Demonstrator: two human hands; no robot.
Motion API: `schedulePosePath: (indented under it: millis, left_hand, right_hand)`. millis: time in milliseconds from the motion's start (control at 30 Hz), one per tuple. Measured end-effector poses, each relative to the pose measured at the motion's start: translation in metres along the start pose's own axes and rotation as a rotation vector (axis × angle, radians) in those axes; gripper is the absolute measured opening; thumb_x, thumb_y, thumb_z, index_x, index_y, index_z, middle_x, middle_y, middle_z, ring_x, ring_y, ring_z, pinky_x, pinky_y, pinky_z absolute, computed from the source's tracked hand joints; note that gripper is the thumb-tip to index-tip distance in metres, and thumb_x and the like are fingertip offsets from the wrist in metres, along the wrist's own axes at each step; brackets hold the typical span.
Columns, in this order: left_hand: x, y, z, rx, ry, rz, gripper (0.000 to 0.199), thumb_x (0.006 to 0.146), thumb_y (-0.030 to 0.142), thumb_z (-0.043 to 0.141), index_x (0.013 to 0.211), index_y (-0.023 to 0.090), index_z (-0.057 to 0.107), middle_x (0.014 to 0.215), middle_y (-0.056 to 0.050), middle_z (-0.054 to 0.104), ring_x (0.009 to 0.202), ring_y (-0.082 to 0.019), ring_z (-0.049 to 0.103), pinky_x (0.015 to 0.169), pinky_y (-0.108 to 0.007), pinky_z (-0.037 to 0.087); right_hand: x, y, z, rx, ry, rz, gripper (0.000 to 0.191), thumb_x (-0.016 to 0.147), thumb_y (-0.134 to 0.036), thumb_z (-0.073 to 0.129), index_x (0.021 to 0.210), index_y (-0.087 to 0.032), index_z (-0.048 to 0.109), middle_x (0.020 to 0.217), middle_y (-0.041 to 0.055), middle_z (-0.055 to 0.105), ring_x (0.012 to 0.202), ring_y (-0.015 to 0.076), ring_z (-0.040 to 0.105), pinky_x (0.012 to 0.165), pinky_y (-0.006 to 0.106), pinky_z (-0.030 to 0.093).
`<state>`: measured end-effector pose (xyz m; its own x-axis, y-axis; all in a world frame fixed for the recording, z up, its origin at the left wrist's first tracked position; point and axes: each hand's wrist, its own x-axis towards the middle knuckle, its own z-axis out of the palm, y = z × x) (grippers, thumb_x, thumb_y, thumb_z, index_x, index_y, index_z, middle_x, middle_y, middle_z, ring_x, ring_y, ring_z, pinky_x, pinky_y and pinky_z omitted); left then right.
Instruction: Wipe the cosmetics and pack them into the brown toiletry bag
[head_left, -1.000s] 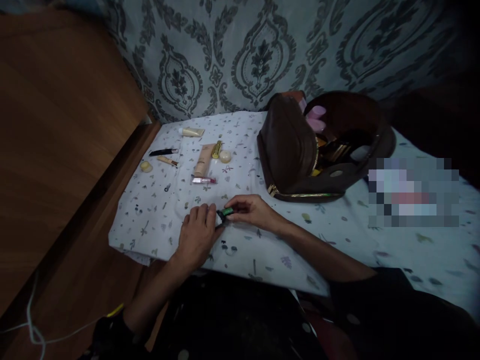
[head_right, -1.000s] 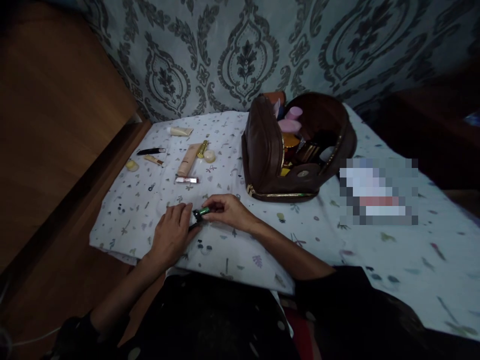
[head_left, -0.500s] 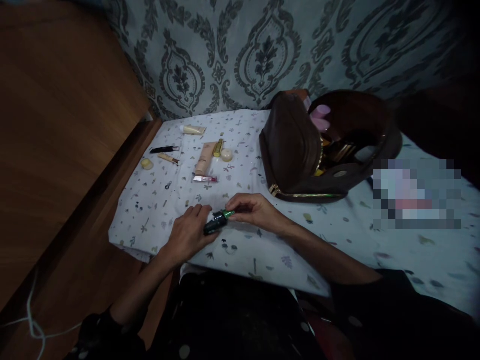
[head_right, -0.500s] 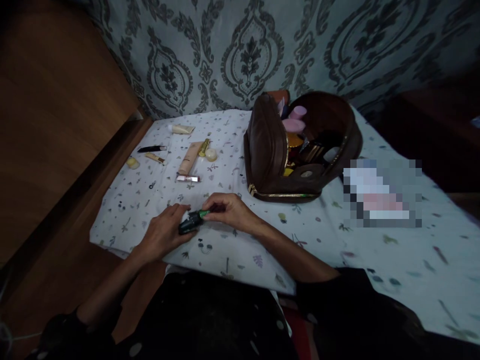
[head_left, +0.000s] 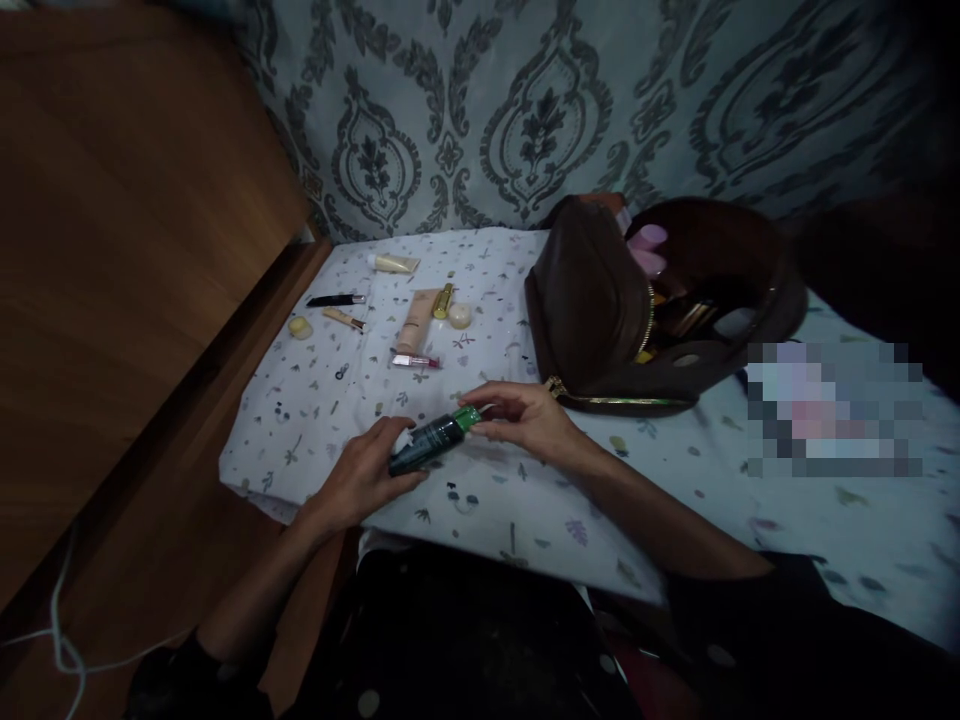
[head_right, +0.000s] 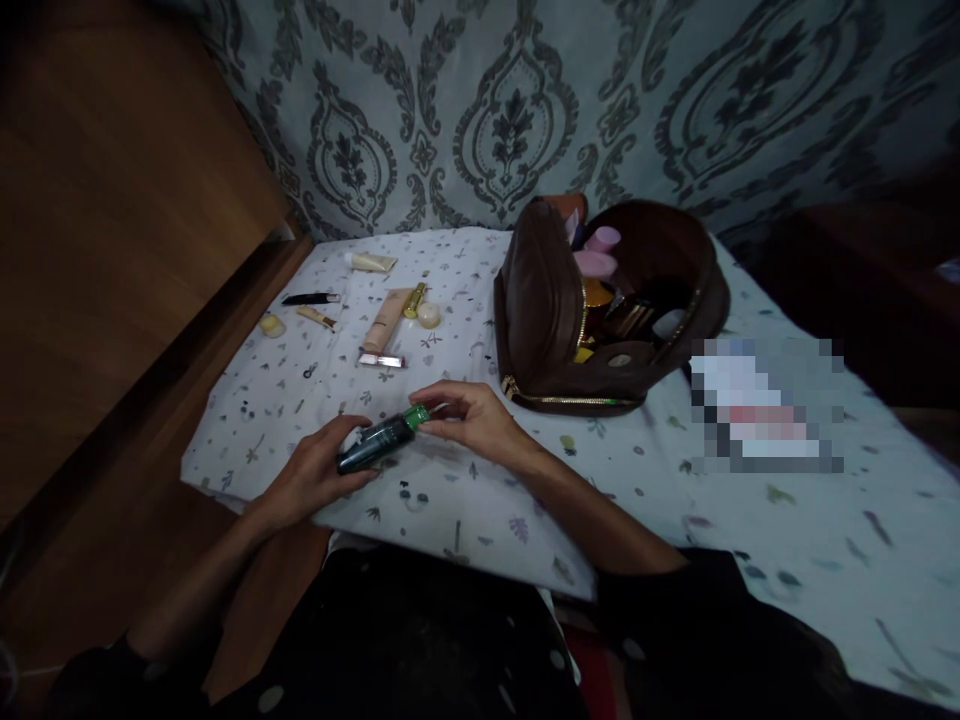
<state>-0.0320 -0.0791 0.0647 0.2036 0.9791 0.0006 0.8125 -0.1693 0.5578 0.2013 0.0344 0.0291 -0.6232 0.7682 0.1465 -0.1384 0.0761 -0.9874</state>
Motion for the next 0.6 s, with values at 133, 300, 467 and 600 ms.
schedulePosePath:
  millis: [133,300,467,600]
  left_hand:
    - [0.005,0.003,0.004,-0.172,0.116,-0.077,0.05,0.074,0.04,0.074,0.117,0.023,0.054,0.105,-0.003,0.065,0.091,-0.021,0.062,0.079,-0.03,0.049]
    - [0.019,0.01,0.005,-0.45,0.268,-0.232,0.047,0.065,0.042,0.076,0.103,0.02,0.059,0.075,0.004,0.06,0.064,-0.014,0.057,0.058,-0.024,0.045]
    - [0.028,0.011,0.011,-0.684,0.338,-0.382,0.053,0.064,0.054,0.068,0.1,0.017,0.057,0.049,0.01,0.046,0.037,-0.01,0.041,0.038,-0.021,0.035]
    - [0.035,0.008,0.022,-0.762,0.382,-0.523,0.055,0.066,0.066,0.064,0.095,0.02,0.057,0.047,0.009,0.048,0.035,-0.011,0.04,0.034,-0.02,0.031]
  right_hand:
    - [0.001,-0.008,-0.002,0.018,0.04,-0.035,0.031,0.068,-0.029,0.082,0.096,-0.02,0.075,0.098,0.005,0.069,0.085,0.0154,0.066,0.079,0.031,0.056]
    - [0.002,-0.013,-0.005,0.12,0.116,-0.031,0.033,0.063,-0.025,0.085,0.094,-0.02,0.074,0.09,0.0022,0.067,0.08,0.0128,0.063,0.074,0.027,0.054]
    - [-0.001,-0.017,0.001,0.264,0.116,0.013,0.039,0.057,-0.026,0.088,0.092,-0.019,0.074,0.085,-0.0012,0.064,0.076,0.01,0.06,0.072,0.023,0.05]
    - [-0.001,-0.019,0.003,0.25,0.066,-0.065,0.045,0.052,-0.033,0.09,0.092,-0.018,0.075,0.088,-0.0002,0.061,0.08,0.0121,0.059,0.077,0.026,0.05]
